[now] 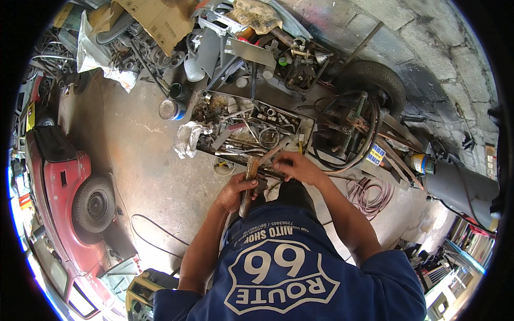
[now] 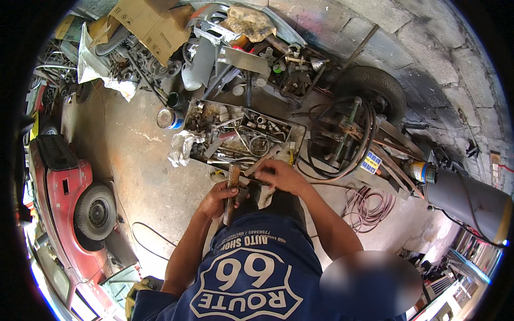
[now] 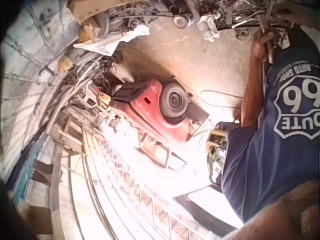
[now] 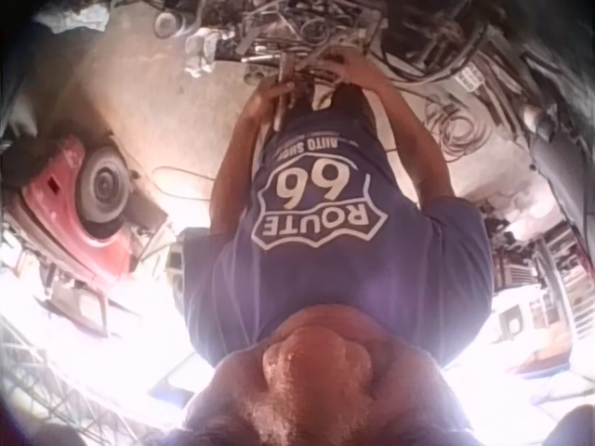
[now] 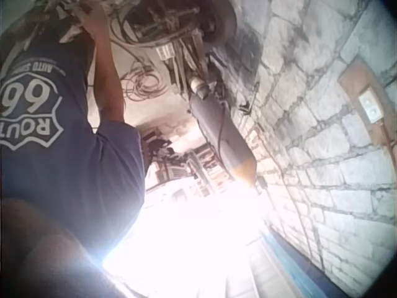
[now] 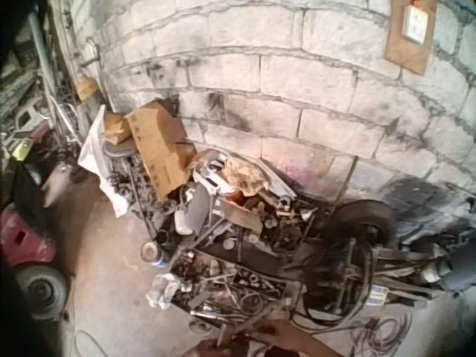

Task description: The person walks through a cluttered garage, picks up a metal part, and sits on the floor. They use a hammer to strike the part repeatedly, then wipe it with a red cloth. The person continues hammering and wiping the part throughout the clip.

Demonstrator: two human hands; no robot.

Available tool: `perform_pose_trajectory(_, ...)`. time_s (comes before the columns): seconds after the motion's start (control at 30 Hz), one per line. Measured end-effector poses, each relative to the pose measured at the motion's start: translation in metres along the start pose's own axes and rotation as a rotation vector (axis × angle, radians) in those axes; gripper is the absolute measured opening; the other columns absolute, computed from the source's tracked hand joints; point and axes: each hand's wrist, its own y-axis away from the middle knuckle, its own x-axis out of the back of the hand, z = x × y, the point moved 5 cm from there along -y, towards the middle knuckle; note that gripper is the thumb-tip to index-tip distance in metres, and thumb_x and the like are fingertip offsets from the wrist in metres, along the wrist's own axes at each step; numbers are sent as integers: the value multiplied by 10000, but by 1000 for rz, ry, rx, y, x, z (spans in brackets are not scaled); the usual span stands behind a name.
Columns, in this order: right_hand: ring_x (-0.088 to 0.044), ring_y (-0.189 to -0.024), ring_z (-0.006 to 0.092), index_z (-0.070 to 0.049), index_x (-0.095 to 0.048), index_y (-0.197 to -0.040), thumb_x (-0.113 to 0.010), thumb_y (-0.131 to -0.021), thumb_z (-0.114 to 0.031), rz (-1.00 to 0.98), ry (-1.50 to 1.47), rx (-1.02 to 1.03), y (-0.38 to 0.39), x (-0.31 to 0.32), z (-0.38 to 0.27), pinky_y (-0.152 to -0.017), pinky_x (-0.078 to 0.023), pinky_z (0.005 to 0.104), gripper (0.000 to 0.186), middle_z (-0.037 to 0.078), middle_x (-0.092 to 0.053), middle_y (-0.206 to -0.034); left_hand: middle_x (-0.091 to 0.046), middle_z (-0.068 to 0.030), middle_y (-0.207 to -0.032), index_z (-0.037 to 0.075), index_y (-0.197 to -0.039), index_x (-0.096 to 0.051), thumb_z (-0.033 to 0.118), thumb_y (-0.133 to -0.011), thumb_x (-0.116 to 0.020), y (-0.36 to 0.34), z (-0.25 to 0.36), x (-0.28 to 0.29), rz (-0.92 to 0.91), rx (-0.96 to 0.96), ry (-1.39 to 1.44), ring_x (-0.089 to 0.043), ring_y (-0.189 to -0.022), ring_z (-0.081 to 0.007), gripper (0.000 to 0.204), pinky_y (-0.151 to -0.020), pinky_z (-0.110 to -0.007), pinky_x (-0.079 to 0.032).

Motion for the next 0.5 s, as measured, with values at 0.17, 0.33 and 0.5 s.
perform_pose_trajectory(0.17,-630,-791,135,-29,-686,-1145,-719,-990,-375,230,16,-94,-33,36,3,-671,-593,318,380,47,-634,-922,-736,-154,-1100,-25,-1309,-601,195,-916,-736,5,-1,10,23,-28,25,-685,-909,-186,469,-717,-297,-548)
perform_pose_trajectory(0.33,-620,-766,143,-35,-676,-1129,-770,-946,-369,286,52,-87,-52,48,-1,-685,-572,318,392,46,-625,-901,-724,-115,-1032,-27,-1304,-601,213,-961,-720,4,-6,12,93,-34,-14,-681,-866,-162,434,-671,-270,-536)
perform_pose_trajectory(0.5,-638,-753,153,2,-664,-1140,-746,-970,-319,346,37,-101,-43,51,14,-646,-586,326,373,69,-633,-949,-701,-70,-914,48,-1149,-633,300,-959,-762,-40,-7,14,303,-42,-66,-578,-658,-113,341,-587,-272,-475)
